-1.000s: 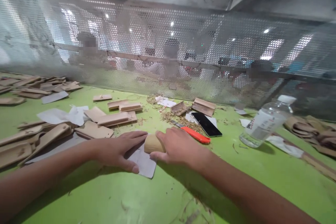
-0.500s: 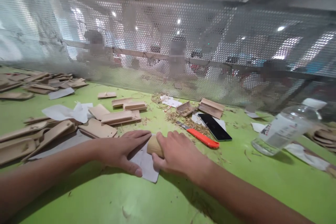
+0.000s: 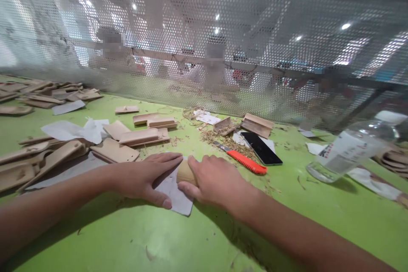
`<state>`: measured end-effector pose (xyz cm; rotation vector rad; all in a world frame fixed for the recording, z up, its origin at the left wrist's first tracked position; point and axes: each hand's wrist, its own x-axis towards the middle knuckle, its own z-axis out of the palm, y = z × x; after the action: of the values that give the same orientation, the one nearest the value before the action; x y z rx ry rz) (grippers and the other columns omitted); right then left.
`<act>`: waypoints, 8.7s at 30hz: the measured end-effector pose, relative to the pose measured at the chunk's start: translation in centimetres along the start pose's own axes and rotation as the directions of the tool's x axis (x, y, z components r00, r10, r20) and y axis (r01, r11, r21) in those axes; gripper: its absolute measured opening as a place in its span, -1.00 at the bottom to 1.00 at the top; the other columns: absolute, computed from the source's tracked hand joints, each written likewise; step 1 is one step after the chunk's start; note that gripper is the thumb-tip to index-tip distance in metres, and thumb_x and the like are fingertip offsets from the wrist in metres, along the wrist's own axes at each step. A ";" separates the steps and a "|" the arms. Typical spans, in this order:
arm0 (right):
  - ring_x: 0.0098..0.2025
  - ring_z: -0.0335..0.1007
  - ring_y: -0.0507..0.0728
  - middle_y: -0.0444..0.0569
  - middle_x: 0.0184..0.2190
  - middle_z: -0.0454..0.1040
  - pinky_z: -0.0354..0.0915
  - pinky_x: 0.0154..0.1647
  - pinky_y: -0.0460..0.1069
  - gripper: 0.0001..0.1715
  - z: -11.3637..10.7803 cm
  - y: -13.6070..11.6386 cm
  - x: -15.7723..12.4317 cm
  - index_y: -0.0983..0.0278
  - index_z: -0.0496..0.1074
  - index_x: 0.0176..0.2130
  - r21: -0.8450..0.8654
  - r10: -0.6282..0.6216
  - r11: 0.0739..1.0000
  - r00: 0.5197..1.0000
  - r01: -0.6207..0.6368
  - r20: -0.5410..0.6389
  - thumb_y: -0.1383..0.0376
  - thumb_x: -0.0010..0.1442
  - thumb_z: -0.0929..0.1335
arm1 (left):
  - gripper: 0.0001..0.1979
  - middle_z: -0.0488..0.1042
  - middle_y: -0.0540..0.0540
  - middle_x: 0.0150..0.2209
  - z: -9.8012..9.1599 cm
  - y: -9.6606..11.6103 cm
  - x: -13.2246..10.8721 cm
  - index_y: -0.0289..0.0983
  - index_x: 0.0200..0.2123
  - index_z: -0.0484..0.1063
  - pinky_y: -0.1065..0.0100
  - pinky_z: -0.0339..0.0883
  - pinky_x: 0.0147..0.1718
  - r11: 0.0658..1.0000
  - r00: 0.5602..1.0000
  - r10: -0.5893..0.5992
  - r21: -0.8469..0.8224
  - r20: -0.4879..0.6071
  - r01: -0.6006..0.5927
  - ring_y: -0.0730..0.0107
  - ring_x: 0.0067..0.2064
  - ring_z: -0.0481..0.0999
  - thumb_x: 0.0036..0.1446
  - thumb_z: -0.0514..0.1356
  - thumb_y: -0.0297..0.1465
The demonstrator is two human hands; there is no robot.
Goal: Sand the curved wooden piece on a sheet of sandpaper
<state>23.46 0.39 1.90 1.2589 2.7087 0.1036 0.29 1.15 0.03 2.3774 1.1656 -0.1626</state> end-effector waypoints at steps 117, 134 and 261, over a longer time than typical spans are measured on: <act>0.00 0.57 0.41 0.19 0.07 0.62 0.37 -0.15 0.11 -0.12 0.1 2.6 -0.2 0.19 0.39 0.33 0.415 -0.053 0.910 0.996 0.021 0.067 -0.23 0.24 0.31 | 0.29 -0.39 -0.29 0.54 -0.4 0.1 -1.1 -0.34 0.55 -0.29 -0.04 -0.24 0.44 0.998 0.993 -0.036 -0.047 0.114 0.042 -0.11 0.53 -0.35 0.10 0.20 0.34; -0.01 0.57 0.43 0.18 0.10 0.60 0.39 -0.11 0.17 -0.09 0.2 2.7 -0.3 0.12 0.33 0.38 0.458 -0.101 0.888 0.990 0.046 0.097 -0.26 0.24 0.29 | 0.24 -0.36 -0.27 0.54 -0.1 -0.1 -1.2 -0.30 0.55 -0.27 -0.03 -0.23 0.44 1.000 0.995 -0.013 -0.020 0.101 0.015 -0.13 0.53 -0.32 0.14 0.18 0.33; 0.08 0.51 0.39 0.27 0.17 0.49 0.47 0.07 0.28 -0.28 5.1 2.9 -5.6 0.22 0.38 0.35 0.462 -0.068 0.867 0.964 0.185 -0.258 0.05 0.30 0.38 | 0.33 -0.38 -0.27 0.53 -1.2 -0.7 -1.2 -0.31 0.55 -0.28 -0.06 -0.24 0.43 0.996 0.990 -0.036 -0.071 0.137 0.046 -0.14 0.52 -0.34 0.04 0.24 0.35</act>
<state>30.08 -2.04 -2.12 1.2343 3.1412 -0.5080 -1.13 1.22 1.16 2.2423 1.1375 -0.2853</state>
